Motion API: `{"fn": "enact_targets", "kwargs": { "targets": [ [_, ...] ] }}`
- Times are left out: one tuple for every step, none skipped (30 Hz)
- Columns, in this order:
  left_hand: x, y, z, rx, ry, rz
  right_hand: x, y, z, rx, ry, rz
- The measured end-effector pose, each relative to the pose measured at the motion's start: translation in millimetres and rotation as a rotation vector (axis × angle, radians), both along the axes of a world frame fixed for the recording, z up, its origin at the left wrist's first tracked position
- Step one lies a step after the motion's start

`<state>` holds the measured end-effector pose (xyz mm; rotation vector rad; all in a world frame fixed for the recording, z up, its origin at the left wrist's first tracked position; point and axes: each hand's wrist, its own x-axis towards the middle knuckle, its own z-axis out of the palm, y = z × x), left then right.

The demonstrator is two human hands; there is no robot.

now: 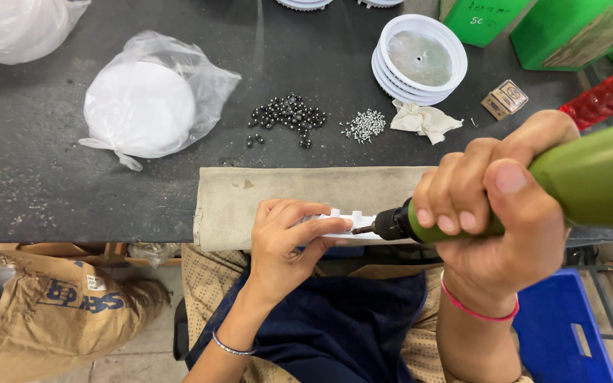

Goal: The person uses a green heat gun to melt small metal components into a white circular plastic base, then places a white plastic cover over the base and presses it into place. The person repeats this process for multiple units, stacking the finished assemblies on the table.

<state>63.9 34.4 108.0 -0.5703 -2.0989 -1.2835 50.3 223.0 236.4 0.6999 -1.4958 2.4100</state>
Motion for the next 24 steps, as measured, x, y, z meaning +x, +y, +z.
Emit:
{"fn": "enact_targets", "kwargs": {
  "targets": [
    [0,0,0,-0.001,0.000,0.001,0,0,0,-0.001,0.000,0.003],
    [0,0,0,-0.001,-0.001,0.002,0,-1,0,-0.001,-0.002,0.007],
    [0,0,0,-0.001,0.000,0.003,0,-1,0,-0.002,-0.001,0.006],
    [0,0,0,0.000,0.000,0.003,0,-2,0,-0.002,0.001,0.005],
    [0,0,0,0.001,0.000,0.004,0,-2,0,-0.002,0.004,0.001],
    [0,0,0,0.002,-0.001,0.005,0,-3,0,0.001,0.006,-0.002],
    [0,0,0,0.002,-0.003,0.004,0,-3,0,0.004,0.009,-0.006],
    [0,-1,0,0.002,-0.004,0.004,0,-4,1,0.011,0.011,-0.008],
    [0,0,0,0.003,-0.006,0.004,-1,-5,1,0.014,0.012,-0.007],
    [0,-1,1,-0.001,-0.006,0.006,-1,-6,1,0.017,0.013,-0.007],
    [0,-1,1,-0.003,-0.006,0.008,-1,-7,1,0.017,0.013,-0.004],
    [0,0,1,-0.006,-0.005,0.009,-1,-8,1,0.021,0.014,-0.005],
    [0,0,1,-0.004,-0.003,0.010,0,-9,2,0.025,0.014,-0.006],
    [0,0,1,-0.002,-0.002,0.011,1,-10,2,0.032,0.014,-0.010],
    [0,0,1,-0.002,0.000,0.012,1,-11,2,0.037,0.013,-0.012],
    [1,0,0,0.010,-0.007,0.010,2,-12,3,0.043,0.012,-0.015],
    [2,0,0,0.021,-0.014,0.009,2,-12,3,0.046,0.011,-0.016],
    [2,0,-1,0.033,-0.019,0.007,1,-13,4,0.050,0.011,-0.016],
    [2,1,-3,0.063,-0.036,0.014,0,-13,4,0.054,0.011,-0.015],
    [2,2,-4,0.094,-0.053,0.020,-1,-14,5,0.058,0.009,-0.013],
    [2,3,-5,0.124,-0.071,0.026,-1,-14,5,0.061,0.004,-0.013],
    [3,4,-7,0.114,-0.081,0.041,-1,-14,5,0.065,-0.001,-0.013],
    [2,5,-9,0.104,-0.088,0.055,0,-14,5,0.068,-0.007,-0.014],
    [1,6,-10,0.094,-0.094,0.068,-1,-15,5,0.068,-0.013,-0.006]
  ]
}}
